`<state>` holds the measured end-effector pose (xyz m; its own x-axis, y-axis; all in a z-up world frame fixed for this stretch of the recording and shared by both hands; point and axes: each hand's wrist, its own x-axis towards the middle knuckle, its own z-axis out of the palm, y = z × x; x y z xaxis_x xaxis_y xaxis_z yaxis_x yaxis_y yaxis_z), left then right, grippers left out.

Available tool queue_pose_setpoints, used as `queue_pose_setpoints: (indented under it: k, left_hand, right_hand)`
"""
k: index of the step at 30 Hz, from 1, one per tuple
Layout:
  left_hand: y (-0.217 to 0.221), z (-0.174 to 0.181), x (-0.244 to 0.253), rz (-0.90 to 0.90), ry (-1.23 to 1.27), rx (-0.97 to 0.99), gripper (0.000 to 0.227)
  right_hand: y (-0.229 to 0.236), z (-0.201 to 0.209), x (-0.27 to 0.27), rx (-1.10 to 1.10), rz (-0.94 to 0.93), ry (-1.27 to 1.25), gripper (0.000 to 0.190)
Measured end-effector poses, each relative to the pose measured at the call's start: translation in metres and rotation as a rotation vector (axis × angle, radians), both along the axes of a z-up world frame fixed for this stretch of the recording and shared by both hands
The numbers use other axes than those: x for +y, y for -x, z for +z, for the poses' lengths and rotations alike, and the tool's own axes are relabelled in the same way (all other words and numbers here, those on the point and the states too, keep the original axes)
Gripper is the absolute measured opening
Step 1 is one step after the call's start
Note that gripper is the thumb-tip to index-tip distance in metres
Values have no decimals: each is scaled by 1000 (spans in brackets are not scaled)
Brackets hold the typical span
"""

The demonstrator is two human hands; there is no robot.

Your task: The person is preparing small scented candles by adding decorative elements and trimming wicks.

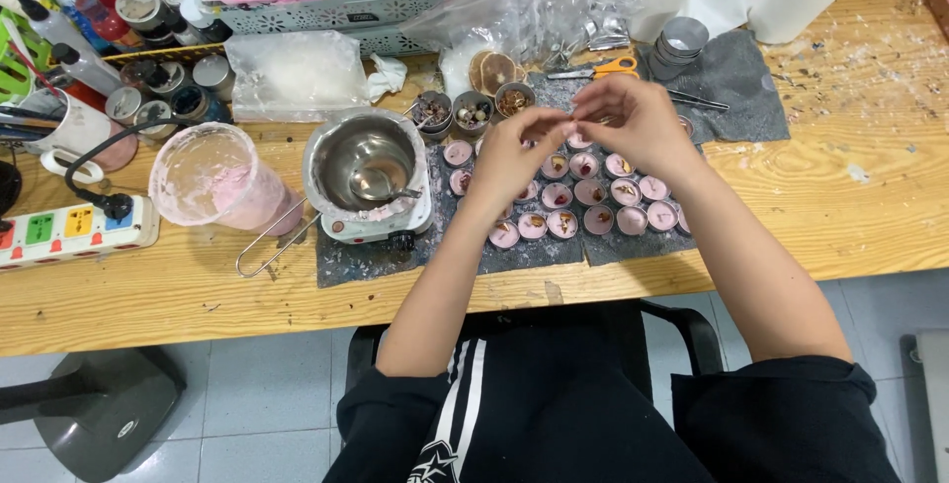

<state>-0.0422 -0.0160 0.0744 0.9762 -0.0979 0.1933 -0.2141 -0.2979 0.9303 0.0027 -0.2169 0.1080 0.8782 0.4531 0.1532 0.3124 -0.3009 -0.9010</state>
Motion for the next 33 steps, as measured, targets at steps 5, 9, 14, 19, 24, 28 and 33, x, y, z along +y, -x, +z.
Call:
queue_pose_setpoints:
  k: [5,9,14,19,24,28,33]
  left_hand:
    - [18,0,-2,81,11,18,29]
    - [31,2,1,170,-76,-133,33]
    - [41,1,7,244,-71,-211,19]
    - [47,-8,14,248,-6,-217,15]
    - [53,-23,19,182,413,-39,18]
    - [65,-24,27,161,461,-49,19]
    - [93,-30,49,185,427,1,20]
  right_hand:
    - [23,6,11,-199,-20,165,31]
    - [38,14,21,-277,-6,163,30]
    - [43,6,30,-206,2,81,30]
    - [46,-18,33,-59,-5,-55,30]
    - [52,-42,41,205,-45,-226,20]
    - [62,-49,50,205,-58,-300,17]
    - [73,-35,60,47,-18,-105,14]
